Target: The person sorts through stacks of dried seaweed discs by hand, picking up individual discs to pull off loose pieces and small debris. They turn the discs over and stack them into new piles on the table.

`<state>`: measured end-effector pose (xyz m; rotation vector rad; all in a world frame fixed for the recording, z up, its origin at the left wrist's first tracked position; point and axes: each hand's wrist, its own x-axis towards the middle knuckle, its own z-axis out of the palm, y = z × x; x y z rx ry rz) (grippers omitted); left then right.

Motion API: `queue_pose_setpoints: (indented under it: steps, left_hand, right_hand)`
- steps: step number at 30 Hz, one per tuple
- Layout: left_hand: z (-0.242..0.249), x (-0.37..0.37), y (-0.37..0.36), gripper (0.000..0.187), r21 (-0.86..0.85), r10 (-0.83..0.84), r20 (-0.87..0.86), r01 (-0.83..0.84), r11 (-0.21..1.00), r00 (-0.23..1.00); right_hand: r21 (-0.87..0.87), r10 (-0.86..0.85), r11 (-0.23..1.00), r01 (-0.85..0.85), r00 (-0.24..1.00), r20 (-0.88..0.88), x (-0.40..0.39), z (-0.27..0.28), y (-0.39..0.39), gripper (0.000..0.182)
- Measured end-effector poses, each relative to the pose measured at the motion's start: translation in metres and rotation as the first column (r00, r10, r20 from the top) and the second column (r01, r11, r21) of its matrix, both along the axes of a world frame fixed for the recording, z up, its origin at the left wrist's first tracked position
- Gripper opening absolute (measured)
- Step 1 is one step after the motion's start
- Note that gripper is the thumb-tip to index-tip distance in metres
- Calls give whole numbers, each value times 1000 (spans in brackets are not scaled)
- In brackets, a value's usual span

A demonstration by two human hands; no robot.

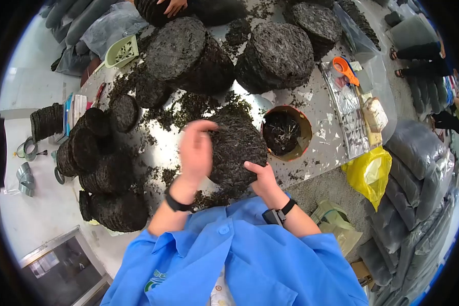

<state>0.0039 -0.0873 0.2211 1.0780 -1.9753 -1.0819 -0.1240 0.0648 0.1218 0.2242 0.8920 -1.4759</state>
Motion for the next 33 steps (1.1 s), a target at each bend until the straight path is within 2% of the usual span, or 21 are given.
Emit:
queue_pose_setpoints:
  steps: [2, 3, 4, 5, 6, 9, 13, 14, 16, 17, 18, 19, 20, 21, 22, 24, 25, 26, 27, 29, 33]
  left_hand:
    - [-36, 52, -29, 32, -84, 234, 33, -231, 969, 972]
    - [-46, 70, -27, 44, 316, 286, -4, -270, 909, 958]
    - [-51, 89, -22, 57, 659, 362, -24, -258, 707, 932]
    - [-62, 89, -7, 57, 713, 247, -164, -59, 699, 955]
    - [-85, 100, 9, 60, 592, 62, 131, -129, 796, 989]
    - [-101, 126, 36, 65, 585, 207, -68, -129, 801, 976]
    - [-103, 208, 76, 57, 474, 349, 145, -375, 797, 926]
    - [-93, 239, 87, 50, 391, 458, 122, -466, 794, 881]
    - [-93, 317, 107, 37, 120, 660, 89, -666, 736, 746]
    - [-67, 351, 108, 33, 3, 764, 132, -771, 636, 631]
    - [-62, 400, 114, 30, -60, 843, 127, -844, 532, 523]
    - [-71, 462, 122, 28, -200, 894, 109, -871, 448, 435]
    - [-57, 506, 122, 31, -138, 949, 88, -939, 314, 304]
    - [-60, 563, 125, 38, -141, 972, 144, -968, 207, 186]
    - [-63, 615, 129, 46, -341, 948, 319, -930, 133, 19]
    - [-84, 689, 125, 61, -442, 944, 323, -892, 93, -62]
    - [-95, 711, 119, 67, -447, 949, 313, -888, 107, -43]
    - [-104, 724, 118, 74, -453, 954, 300, -883, 122, -23]
    - [-108, 724, 117, 74, -443, 955, 294, -889, 113, -25]
    - [-103, 704, 108, 84, -253, 867, 484, -930, 268, 119]
    - [-85, 663, 121, 82, -174, 841, 482, -914, 367, 246]
  right_hand:
    - [0, 27, 1000, -27, 1000, 14, -5, -6, 7, 50]
    - [-8, 75, 997, -75, 994, 83, -5, -5, 6, 50]
    - [-26, 136, 991, -134, 978, 155, -4, -5, 1, 51]
    - [-49, 173, 985, -167, 974, 148, 2, -12, -3, 51]
    - [26, 224, 974, -226, 973, 51, 9, -15, -9, 51]
    - [119, 320, 945, -303, 933, -166, 20, -29, -32, 58]
    - [158, 306, 952, -263, 864, -401, 20, -67, -68, 50]
    - [264, 369, 916, -303, 895, -253, 7, -79, -80, 51]
    - [251, 375, 921, -296, 846, -379, -7, -91, -91, 60]
    - [178, 282, 959, -222, 649, -706, -16, -123, -87, 71]
    - [396, 410, 912, -108, 216, -886, -7, -98, -85, 76]
    - [408, 408, 909, -78, -18, -913, -6, -99, -76, 75]
    - [411, 387, 911, -44, -255, -886, -5, -100, -70, 73]
    - [373, 304, 917, -141, -355, -884, 15, -87, -69, 67]
    - [342, 210, 908, -241, -443, -872, 51, -58, -63, 62]
    - [323, 349, 737, -594, -75, -934, 137, -32, -69, 47]
    - [351, 570, 550, -758, 33, -821, 190, -7, -79, 44]
    - [146, 733, 399, -905, 220, -644, 236, -14, -81, 44]
    - [86, 830, 320, -943, 235, -506, 285, -22, -81, 53]
    - [114, 830, 138, -984, 52, -556, 372, -23, -85, 82]
    - [91, 878, 258, -962, 194, -438, 479, -26, -72, 103]
